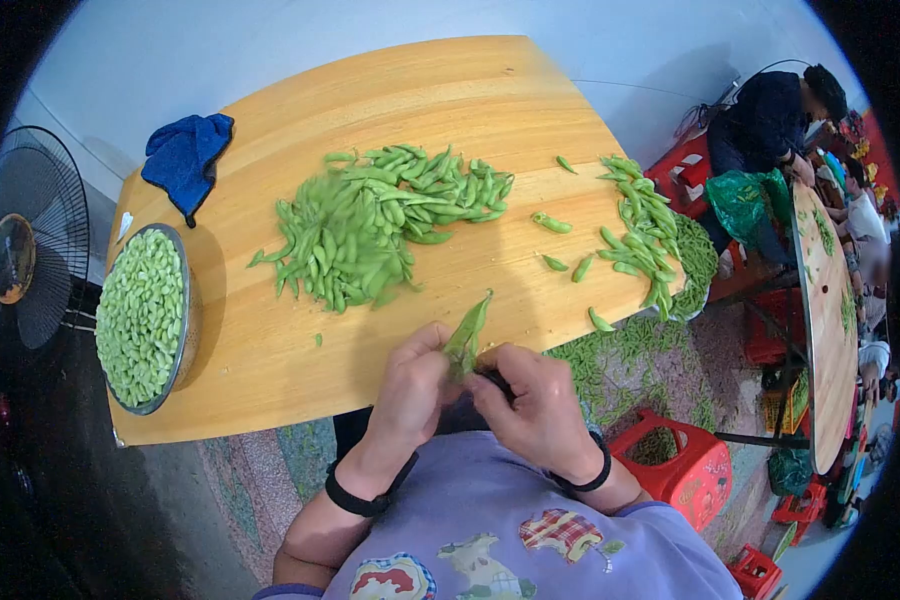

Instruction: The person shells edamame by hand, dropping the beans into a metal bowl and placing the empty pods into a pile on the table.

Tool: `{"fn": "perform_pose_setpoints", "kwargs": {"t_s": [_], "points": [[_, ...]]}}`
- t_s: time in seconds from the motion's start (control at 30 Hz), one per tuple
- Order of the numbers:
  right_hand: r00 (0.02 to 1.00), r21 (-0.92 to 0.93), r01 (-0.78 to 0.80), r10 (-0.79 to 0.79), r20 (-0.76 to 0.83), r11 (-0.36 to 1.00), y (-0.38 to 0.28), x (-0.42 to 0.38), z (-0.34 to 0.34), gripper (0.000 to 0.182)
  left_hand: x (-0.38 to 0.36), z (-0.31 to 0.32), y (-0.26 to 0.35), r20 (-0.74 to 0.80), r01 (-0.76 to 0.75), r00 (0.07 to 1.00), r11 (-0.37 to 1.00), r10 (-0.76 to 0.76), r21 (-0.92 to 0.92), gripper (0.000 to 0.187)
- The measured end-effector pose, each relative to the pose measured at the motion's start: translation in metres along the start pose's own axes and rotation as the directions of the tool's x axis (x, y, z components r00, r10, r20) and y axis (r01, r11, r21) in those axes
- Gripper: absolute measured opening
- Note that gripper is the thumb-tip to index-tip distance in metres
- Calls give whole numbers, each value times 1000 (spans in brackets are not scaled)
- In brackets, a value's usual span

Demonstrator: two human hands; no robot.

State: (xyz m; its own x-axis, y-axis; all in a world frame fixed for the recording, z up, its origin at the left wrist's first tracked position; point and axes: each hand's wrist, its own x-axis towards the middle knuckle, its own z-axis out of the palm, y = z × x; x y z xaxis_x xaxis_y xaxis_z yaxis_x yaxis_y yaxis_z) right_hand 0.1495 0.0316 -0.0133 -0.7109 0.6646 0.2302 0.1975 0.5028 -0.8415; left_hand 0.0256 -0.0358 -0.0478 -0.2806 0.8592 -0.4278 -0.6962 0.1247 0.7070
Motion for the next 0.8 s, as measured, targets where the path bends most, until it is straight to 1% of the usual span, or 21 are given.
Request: {"fn": "perform_pose_setpoints", "kwargs": {"t_s": [0.07,0.1,0.17,0.2,0.23,0.27,0.3,0.33,0.37,0.4,0.43,0.47,0.5,0.53,0.57,0.63,0.67,0.7,0.73,0.77,0.8], "points": [[996,51,-46,50,-72,998,2,2,-4,9,1,-1,2,25,-3,1000,1000,4,-17,20],[996,51,-46,50,-72,998,3,3,-9,9,0,-3,3,35,41,999,998,-40,-39,18],[973,34,-207,209,-94,978,6,1,-24,11,-3,-6,9,41,84,996,995,-82,-59,17],[979,-1,-166,165,-117,986,12,-2,-32,11,-6,-8,12,56,106,993,993,-103,-53,14],[973,-9,-183,180,-143,983,8,-4,-41,10,-9,-9,18,72,126,990,991,-123,-45,12],[981,-70,-171,163,-106,983,7,-8,-55,11,-12,-10,27,69,122,990,992,-119,-43,12],[987,-129,-156,148,-67,979,10,-14,-69,13,-14,-11,39,-39,-84,994,939,103,333,12],[988,-116,-156,155,-25,981,16,-22,-82,23,-13,-14,50,-52,-219,939,708,340,672,12],[987,-104,-160,162,18,982,20,-27,-92,33,-7,-21,62,-51,-220,939,706,341,673,12],[960,-146,-274,280,20,951,12,-29,-100,54,2,-31,76,107,-324,853,358,510,876,12],[960,-147,-275,281,19,950,17,-32,-105,54,10,-38,85,314,-353,744,-52,590,934,12],[965,-68,-262,260,-34,963,25,-36,-109,59,17,-40,91,315,-354,744,-52,589,934,12],[967,10,-240,240,-89,971,29,-38,-111,65,24,-42,95,377,-308,738,-218,560,926,12],[951,328,-200,264,-160,923,26,-38,-107,62,30,-44,97,436,-257,733,-381,522,888,11],[951,328,-197,261,-163,924,27,-39,-107,62,36,-49,96,439,-258,731,-383,523,887,11],[956,702,-77,251,-149,708,30,-39,-104,55,47,-55,95,477,-172,750,-561,458,810,11],[943,687,-121,300,-147,717,27,-38,-99,50,48,-57,95,481,-174,748,-564,457,808,11],[940,632,-182,322,-113,753,25,-35,-94,42,48,-56,97,534,-182,743,-646,403,741,11],[956,573,-202,288,-62,794,25,-32,-88,35,46,-55,98,580,-188,738,-720,345,668,11],[967,510,-216,256,-9,833,27,-29,-82,29,43,-53,97,580,-188,737,-720,346,668,11],[967,510,-215,255,-10,833,27,-23,-76,29,39,-50,94,649,-234,696,-758,307,609,12]]}}
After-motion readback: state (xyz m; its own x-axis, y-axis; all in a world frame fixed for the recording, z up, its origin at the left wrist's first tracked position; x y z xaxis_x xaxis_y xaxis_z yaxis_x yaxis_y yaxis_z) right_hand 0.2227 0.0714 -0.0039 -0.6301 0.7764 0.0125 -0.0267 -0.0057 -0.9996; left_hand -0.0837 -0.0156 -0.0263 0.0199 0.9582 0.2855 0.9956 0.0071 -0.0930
